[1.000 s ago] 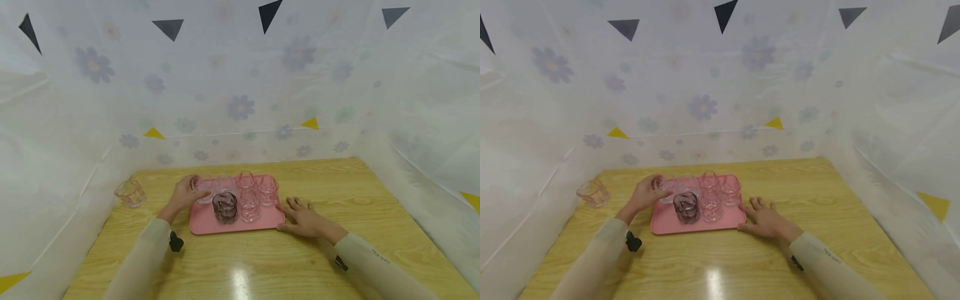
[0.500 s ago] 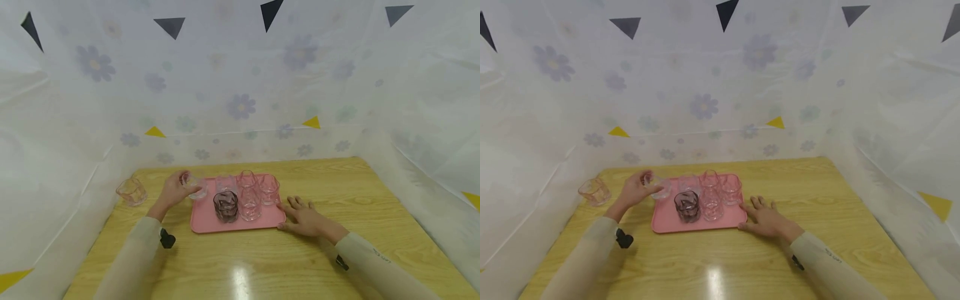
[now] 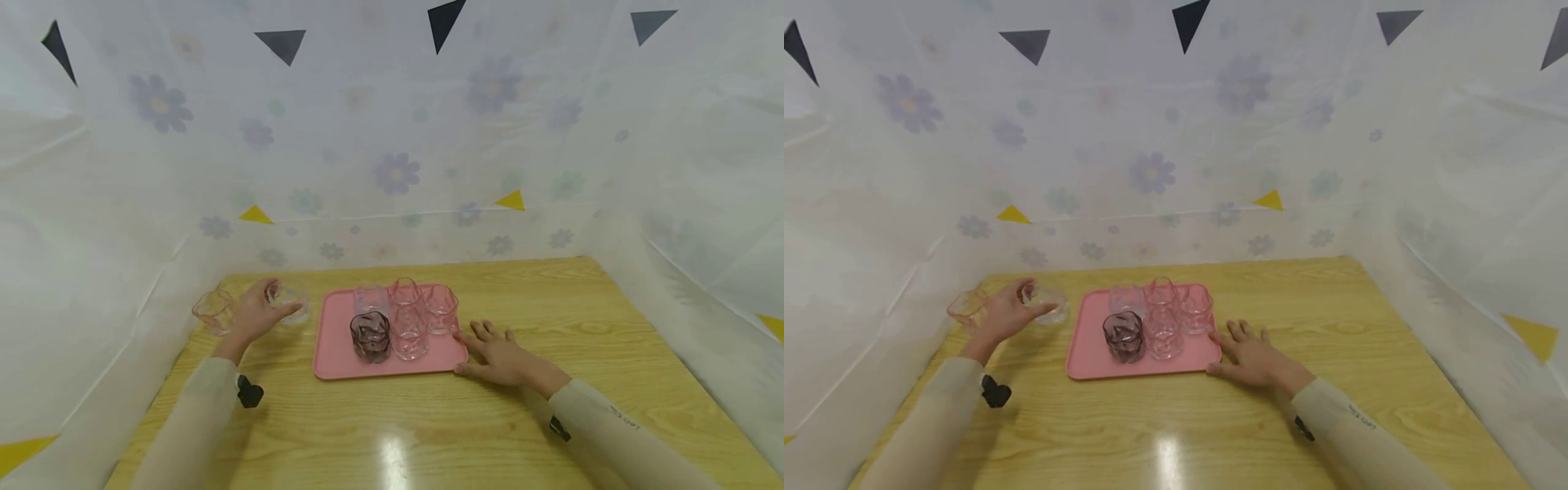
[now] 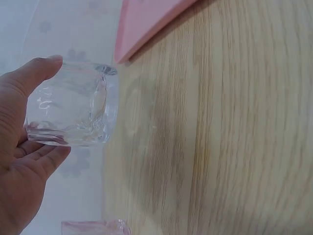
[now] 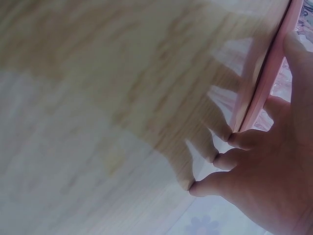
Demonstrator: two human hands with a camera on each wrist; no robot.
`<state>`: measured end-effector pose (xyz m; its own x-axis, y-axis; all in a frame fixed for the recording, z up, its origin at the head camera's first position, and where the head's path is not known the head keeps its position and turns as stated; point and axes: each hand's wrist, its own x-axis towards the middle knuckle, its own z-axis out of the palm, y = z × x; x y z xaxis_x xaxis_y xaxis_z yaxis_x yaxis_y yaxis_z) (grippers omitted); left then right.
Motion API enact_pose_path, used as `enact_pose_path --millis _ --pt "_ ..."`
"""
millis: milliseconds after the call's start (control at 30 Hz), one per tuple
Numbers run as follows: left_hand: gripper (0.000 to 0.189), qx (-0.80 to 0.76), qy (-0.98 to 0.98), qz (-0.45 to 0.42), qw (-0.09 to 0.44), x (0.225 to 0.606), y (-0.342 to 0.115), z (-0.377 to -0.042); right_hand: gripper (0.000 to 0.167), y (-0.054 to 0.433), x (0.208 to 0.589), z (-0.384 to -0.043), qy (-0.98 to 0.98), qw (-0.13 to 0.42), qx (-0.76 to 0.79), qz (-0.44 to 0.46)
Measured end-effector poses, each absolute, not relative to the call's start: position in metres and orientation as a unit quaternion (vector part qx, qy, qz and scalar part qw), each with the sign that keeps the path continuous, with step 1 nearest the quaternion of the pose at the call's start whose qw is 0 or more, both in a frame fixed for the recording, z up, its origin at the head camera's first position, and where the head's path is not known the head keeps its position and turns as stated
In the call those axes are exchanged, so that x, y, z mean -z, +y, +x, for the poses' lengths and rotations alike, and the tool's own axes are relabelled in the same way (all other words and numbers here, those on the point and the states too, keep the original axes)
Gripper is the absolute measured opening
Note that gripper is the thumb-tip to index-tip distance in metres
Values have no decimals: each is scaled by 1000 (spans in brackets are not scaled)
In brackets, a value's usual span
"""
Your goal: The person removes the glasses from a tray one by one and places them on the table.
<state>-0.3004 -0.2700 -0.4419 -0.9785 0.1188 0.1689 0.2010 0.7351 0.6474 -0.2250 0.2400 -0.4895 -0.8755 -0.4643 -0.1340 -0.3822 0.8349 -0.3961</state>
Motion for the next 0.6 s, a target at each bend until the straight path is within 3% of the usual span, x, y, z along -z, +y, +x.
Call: enact_pose_path --millis 600 --pt "97 329 -942 3 69 445 -308 -293 83 240 493 -227 952 114 181 -219"
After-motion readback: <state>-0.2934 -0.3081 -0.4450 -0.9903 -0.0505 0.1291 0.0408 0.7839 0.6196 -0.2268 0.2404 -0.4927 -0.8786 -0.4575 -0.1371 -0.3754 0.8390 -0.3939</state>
